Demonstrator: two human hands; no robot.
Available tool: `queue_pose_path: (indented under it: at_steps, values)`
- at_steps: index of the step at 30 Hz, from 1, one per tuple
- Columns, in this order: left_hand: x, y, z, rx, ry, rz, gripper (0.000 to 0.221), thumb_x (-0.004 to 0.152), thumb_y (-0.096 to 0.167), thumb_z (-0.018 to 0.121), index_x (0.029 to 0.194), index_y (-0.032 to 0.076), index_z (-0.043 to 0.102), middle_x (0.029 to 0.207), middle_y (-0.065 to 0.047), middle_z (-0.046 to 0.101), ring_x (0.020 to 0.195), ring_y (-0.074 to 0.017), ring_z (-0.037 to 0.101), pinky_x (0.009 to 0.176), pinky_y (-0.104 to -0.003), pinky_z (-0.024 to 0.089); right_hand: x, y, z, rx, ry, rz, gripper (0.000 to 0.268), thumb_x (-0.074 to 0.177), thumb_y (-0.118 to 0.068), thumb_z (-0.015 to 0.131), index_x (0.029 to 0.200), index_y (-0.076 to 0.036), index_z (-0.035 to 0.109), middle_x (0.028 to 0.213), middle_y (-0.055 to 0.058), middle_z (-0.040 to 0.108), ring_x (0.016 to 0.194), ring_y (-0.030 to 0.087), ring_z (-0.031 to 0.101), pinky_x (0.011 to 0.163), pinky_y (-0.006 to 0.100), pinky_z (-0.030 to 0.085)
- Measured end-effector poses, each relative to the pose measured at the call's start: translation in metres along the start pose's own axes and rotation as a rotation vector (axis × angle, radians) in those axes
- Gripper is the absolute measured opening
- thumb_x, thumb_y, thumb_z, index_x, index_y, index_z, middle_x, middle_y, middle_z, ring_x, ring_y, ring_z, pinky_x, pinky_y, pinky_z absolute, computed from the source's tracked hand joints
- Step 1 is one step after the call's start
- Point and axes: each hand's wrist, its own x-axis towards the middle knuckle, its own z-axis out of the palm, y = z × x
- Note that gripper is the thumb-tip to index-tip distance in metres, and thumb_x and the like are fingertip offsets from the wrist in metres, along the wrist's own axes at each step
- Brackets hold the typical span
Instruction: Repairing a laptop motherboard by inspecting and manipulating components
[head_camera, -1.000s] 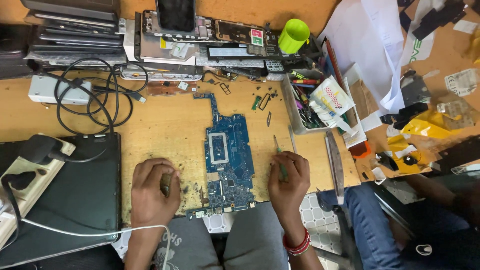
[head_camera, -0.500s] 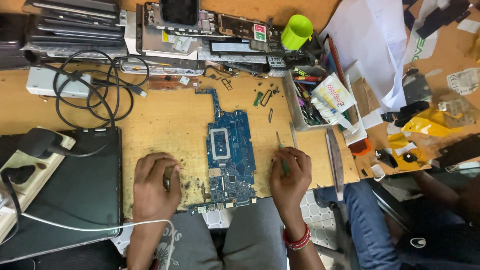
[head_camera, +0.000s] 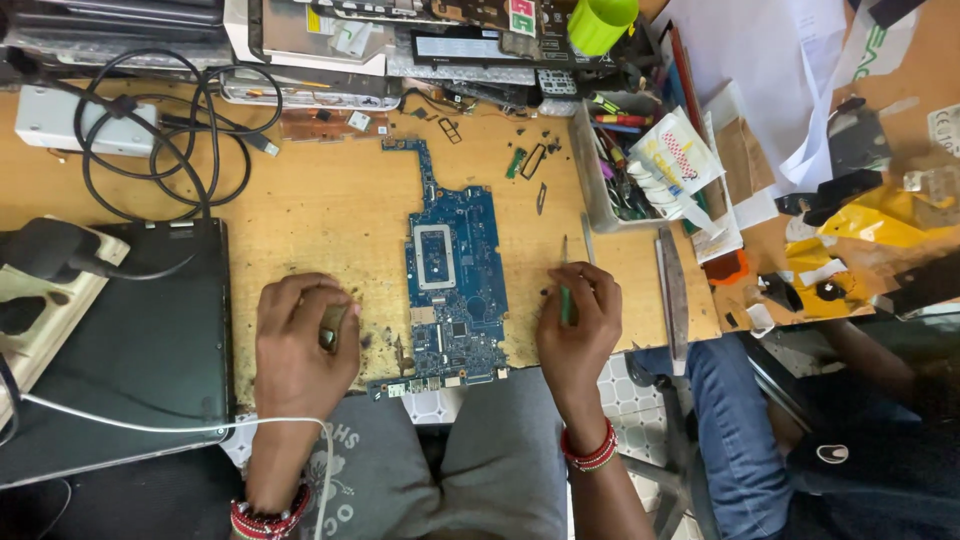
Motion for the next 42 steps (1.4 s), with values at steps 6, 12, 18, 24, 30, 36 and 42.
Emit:
queue_pose_path:
  at_steps: [6, 12, 18, 24, 30, 36, 42]
  values:
    - [0.000, 0.000, -0.001, 0.000, -0.008, 0.000, 0.008, 0.082, 0.003, 0.077, 0.087, 0.003, 0.071, 0.099, -0.012, 0.065, 0.103, -0.0350, 0.066, 0.090, -0.043, 0.055, 0.001, 0.000, 0.001, 0.021, 0.002, -0.007, 0.025, 0.079, 0.014, 0.066, 0.094, -0.003, 0.076, 0.102, 0.015, 0.068, 0.093, 0.037, 0.067, 0.079, 0.043, 0.056]
    - [0.004, 0.005, -0.004, -0.016, -0.037, -0.028, 0.009, 0.082, 0.002, 0.079, 0.086, 0.002, 0.071, 0.099, -0.012, 0.064, 0.102, -0.0358, 0.066, 0.088, -0.044, 0.055, 0.002, -0.003, 0.000, 0.012, -0.037, 0.011, 0.024, 0.080, 0.011, 0.069, 0.097, -0.004, 0.075, 0.105, 0.015, 0.066, 0.094, 0.037, 0.066, 0.080, 0.045, 0.055]
    - [-0.002, -0.003, 0.000, -0.014, -0.028, -0.004, 0.009, 0.083, 0.005, 0.079, 0.088, 0.004, 0.071, 0.101, -0.011, 0.065, 0.103, -0.0344, 0.065, 0.091, -0.044, 0.055, -0.001, 0.001, 0.003, -0.007, -0.045, 0.035, 0.021, 0.083, 0.008, 0.070, 0.100, -0.003, 0.074, 0.107, 0.014, 0.066, 0.096, 0.038, 0.067, 0.081, 0.045, 0.056]
    - [-0.006, -0.010, 0.003, -0.024, -0.012, 0.026, 0.011, 0.083, 0.006, 0.081, 0.089, 0.006, 0.072, 0.103, -0.011, 0.066, 0.103, -0.0351, 0.066, 0.095, -0.045, 0.054, 0.001, 0.001, 0.002, -0.013, -0.056, 0.027, 0.024, 0.082, 0.006, 0.069, 0.104, -0.004, 0.074, 0.107, 0.015, 0.065, 0.096, 0.039, 0.067, 0.082, 0.046, 0.055]
    - [-0.002, 0.000, -0.004, -0.015, -0.066, 0.021, 0.008, 0.089, 0.002, 0.079, 0.093, 0.003, 0.073, 0.105, -0.012, 0.067, 0.106, -0.0327, 0.064, 0.096, -0.044, 0.051, 0.001, 0.000, -0.003, -0.103, -0.104, -0.025, 0.024, 0.089, -0.003, 0.065, 0.112, -0.004, 0.070, 0.111, 0.013, 0.063, 0.101, 0.035, 0.059, 0.086, 0.044, 0.048]
    - [0.000, 0.006, -0.008, 0.016, -0.121, 0.002, 0.004, 0.092, 0.001, 0.075, 0.093, 0.000, 0.072, 0.107, -0.015, 0.067, 0.110, -0.0322, 0.060, 0.097, -0.045, 0.050, 0.002, -0.001, -0.003, -0.120, -0.171, -0.009, 0.027, 0.094, -0.007, 0.057, 0.119, -0.003, 0.065, 0.112, 0.014, 0.061, 0.101, 0.033, 0.056, 0.088, 0.046, 0.044]
    - [-0.001, 0.004, -0.006, 0.051, -0.131, -0.020, 0.004, 0.093, 0.006, 0.074, 0.093, 0.002, 0.074, 0.109, -0.013, 0.068, 0.112, -0.0319, 0.059, 0.096, -0.045, 0.052, 0.003, -0.001, -0.003, -0.046, -0.164, 0.000, 0.029, 0.093, 0.000, 0.054, 0.120, -0.001, 0.066, 0.113, 0.016, 0.062, 0.105, 0.034, 0.061, 0.088, 0.046, 0.051]
